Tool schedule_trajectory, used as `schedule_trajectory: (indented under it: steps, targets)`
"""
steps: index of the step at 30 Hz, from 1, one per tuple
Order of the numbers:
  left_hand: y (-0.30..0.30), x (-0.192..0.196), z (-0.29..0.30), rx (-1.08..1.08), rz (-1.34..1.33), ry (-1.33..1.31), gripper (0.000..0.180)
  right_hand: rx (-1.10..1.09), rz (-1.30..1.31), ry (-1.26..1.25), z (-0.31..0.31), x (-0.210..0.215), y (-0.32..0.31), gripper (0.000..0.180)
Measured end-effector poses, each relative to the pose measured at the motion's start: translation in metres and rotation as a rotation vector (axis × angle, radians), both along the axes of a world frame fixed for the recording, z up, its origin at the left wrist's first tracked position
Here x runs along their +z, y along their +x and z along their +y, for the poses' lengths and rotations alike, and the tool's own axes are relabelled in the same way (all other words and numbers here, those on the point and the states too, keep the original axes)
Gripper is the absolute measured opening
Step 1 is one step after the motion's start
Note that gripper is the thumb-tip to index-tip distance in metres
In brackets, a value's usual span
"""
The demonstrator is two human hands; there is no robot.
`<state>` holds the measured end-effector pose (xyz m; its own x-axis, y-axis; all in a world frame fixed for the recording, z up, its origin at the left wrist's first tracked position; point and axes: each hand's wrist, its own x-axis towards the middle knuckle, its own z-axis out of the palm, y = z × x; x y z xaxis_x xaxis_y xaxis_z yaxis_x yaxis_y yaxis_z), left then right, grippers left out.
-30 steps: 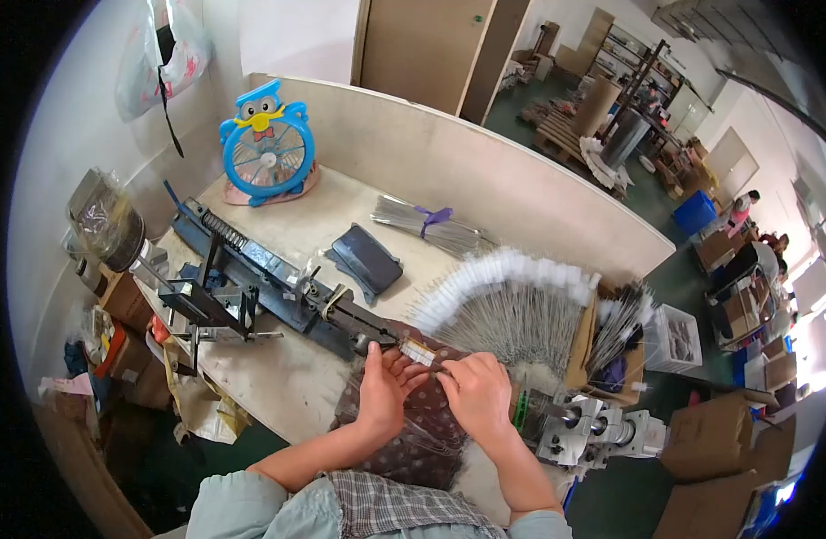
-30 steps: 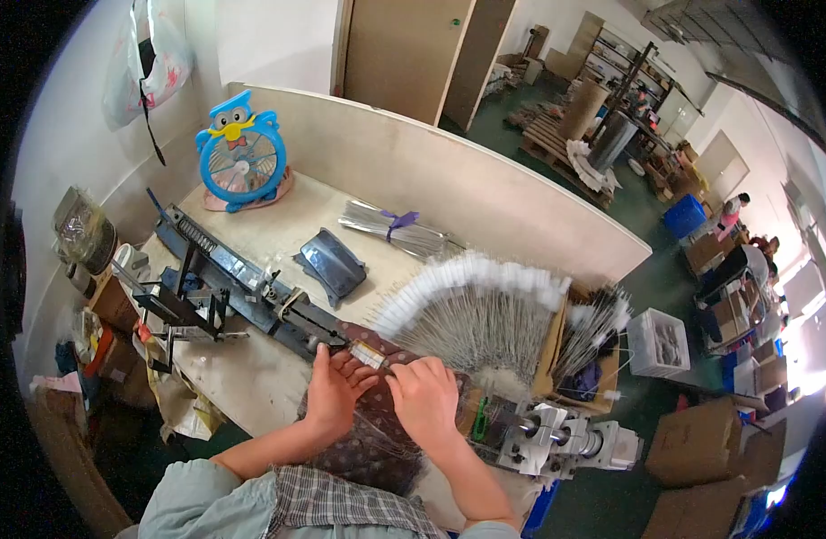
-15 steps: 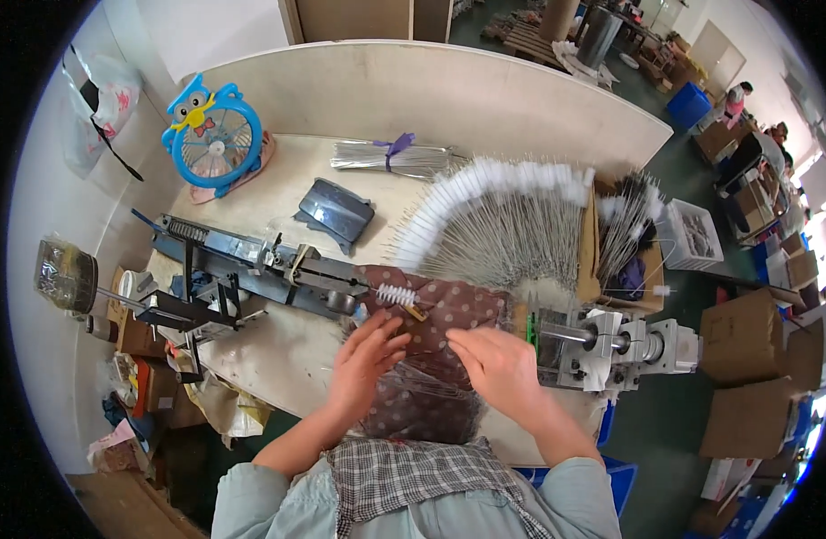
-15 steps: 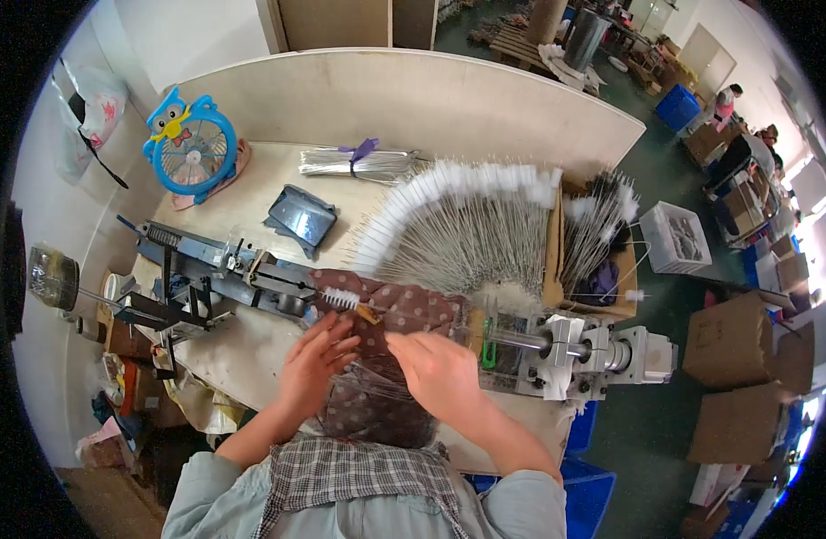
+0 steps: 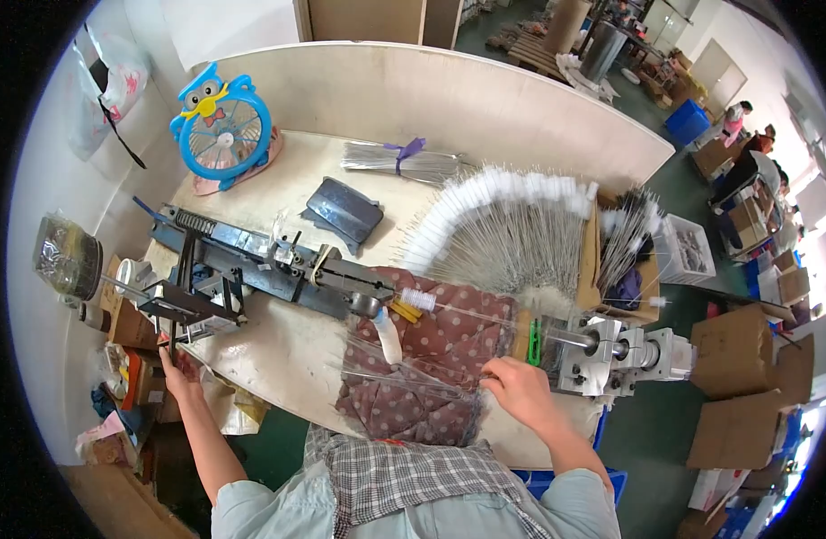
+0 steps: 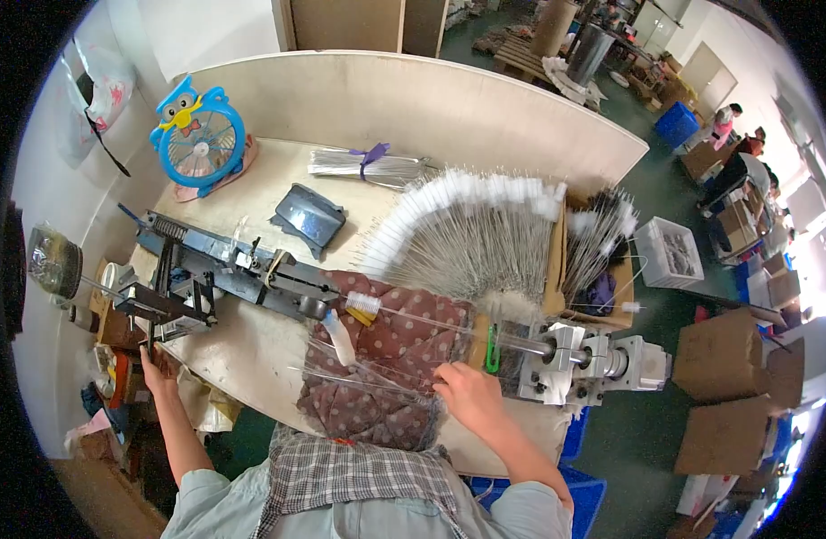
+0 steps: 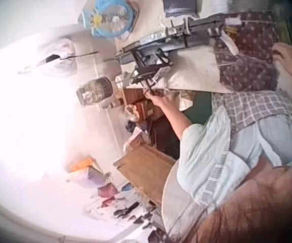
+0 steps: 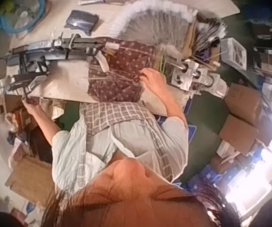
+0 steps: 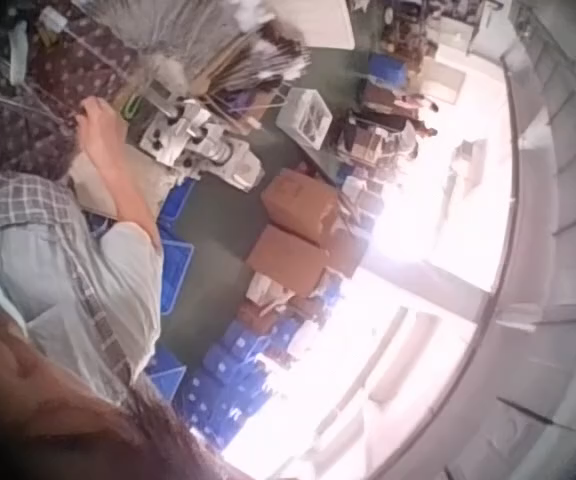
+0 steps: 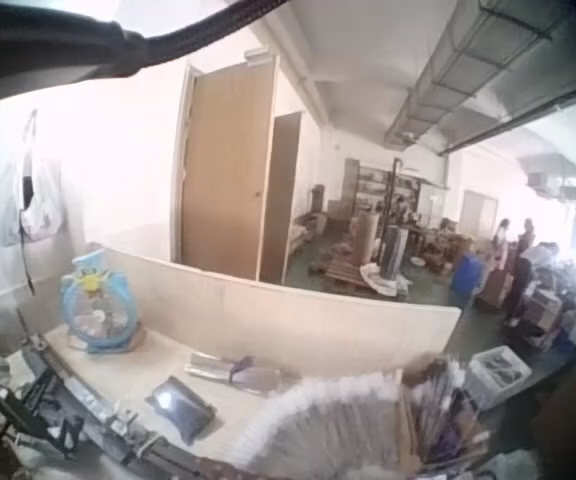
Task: Manually assembling small white brushes using a mechanical press machine at a factory workbench.
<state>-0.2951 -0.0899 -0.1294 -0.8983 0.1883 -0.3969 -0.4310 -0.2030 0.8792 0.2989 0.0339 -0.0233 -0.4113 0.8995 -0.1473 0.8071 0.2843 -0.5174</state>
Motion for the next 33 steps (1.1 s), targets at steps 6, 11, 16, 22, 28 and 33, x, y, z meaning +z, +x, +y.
schedule_trajectory:
  steps: [6, 11, 16, 22, 28, 33]
  targets:
    - [0.084, -0.019, 0.021, -0.074, 0.017, 0.037, 0.033, 0.015, 0.0, 0.069, -0.004, -0.006, 0.0, 0.013]
    - [0.226, -0.003, 0.062, -0.699, -0.488, 0.329, 0.029, 0.017, -0.119, 0.068, -0.001, -0.011, 0.0, 0.012]
    - [0.346, 0.061, 0.115, -1.176, -0.281, 0.168, 0.028, 0.005, -0.073, 0.083, -0.006, -0.017, 0.002, 0.014]
    - [0.377, 0.144, 0.13, -1.16, -0.701, 0.056, 0.018, 0.007, -0.007, 0.054, -0.005, -0.031, -0.001, 0.016]
    - [0.328, 0.167, 0.107, -1.234, -0.807, 0.562, 0.032, 0.002, -0.061, 0.007, -0.009, -0.006, -0.007, 0.017]
    - [0.322, 0.158, 0.092, -1.695, -0.469, 0.115, 0.036, 0.026, -0.258, 0.195, -0.004, 0.067, 0.019, 0.017]
